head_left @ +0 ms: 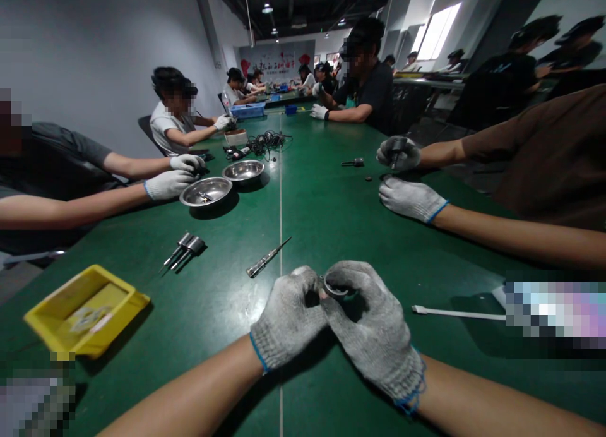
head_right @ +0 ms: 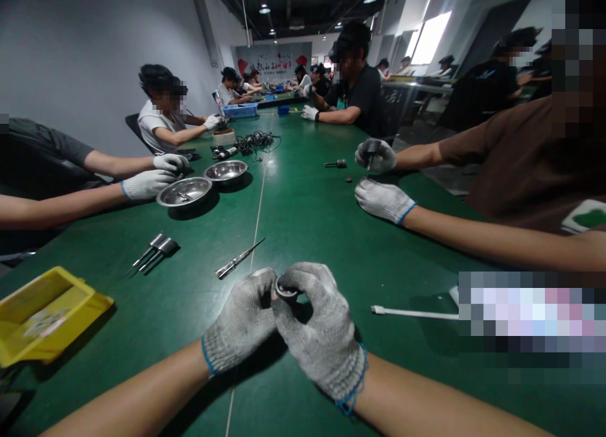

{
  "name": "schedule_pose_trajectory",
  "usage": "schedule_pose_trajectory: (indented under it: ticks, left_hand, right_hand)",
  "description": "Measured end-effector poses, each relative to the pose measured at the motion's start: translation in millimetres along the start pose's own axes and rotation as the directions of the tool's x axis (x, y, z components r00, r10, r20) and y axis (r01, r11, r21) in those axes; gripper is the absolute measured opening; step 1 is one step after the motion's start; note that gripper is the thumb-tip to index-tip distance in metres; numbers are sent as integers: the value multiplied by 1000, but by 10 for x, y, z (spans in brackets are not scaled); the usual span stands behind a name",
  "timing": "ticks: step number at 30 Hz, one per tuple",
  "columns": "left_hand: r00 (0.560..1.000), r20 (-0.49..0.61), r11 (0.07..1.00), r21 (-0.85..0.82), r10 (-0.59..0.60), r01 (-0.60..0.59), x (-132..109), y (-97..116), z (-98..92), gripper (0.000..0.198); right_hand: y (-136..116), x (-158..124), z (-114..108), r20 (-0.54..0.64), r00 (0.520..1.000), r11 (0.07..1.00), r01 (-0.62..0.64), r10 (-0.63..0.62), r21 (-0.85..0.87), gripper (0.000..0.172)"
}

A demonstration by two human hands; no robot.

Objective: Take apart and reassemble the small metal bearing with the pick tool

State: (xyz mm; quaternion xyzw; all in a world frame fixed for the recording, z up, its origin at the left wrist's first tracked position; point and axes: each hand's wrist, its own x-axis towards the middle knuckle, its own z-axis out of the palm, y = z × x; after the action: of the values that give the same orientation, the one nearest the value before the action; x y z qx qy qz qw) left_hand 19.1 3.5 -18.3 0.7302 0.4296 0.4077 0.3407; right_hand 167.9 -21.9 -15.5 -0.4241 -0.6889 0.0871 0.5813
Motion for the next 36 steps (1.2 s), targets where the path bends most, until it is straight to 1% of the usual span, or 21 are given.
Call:
schedule_pose_trajectory:
  ticks: [2,3,6,8,10,12,17,19,23,28,30,33,36]
  left_hand:
    - [1000,-4,1000,27,-10,10,4,25,-6,22]
    - [1000,11,999,37,-9,9,5,40,-12,20]
    - [994,107,1000,-4,15,-15,-3,86,-39,11]
    - [988,153,998,-60,38,-29,-12,95,-55,12]
    - [987,149,996,-81,54,-42,-19,80,-61,17]
    - [989,133,996,-68,59,-50,-23,49,-58,22]
    - [994,92,999,-11,52,-52,-15,-2,-37,20]
    - [997,66,999,-3,34,-33,-9,1,-28,20]
    - [999,25,1000,-5,-29,29,3,20,-16,26]
    - [999,20,998,49,-35,34,15,42,-24,22]
    - [999,22,998,65,-24,22,15,43,-27,18]
    - [998,52,999,44,24,-27,9,42,-33,13]
    - [995,79,998,0,65,-65,1,37,-43,16]
  right_hand:
    - [-4,1,-2,6,1000,1000,-5,5,1,13]
    - [-6,1,-4,10,1000,1000,-8,8,0,13]
    - [-6,1,-9,16,1000,1000,-14,14,-1,12]
    - [-4,0,-10,19,1000,1000,-17,17,-1,13]
    - [-3,0,-11,24,999,1000,-21,21,-1,13]
    - [-1,1,-10,27,999,1000,-28,28,-3,13]
    - [-4,0,-6,29,999,1000,-17,17,4,13]
    - [-6,-2,-5,35,999,1000,-16,16,11,14]
    - [-13,4,-5,41,999,1000,-16,15,9,14]
    - [-9,5,1,52,999,1000,-15,15,4,13]
    - [2,-18,7,37,999,1000,-20,20,-2,16]
    - [24,-68,18,-17,999,998,-51,50,-40,31]
    - [42,-103,23,-26,996,994,-84,82,-72,36]
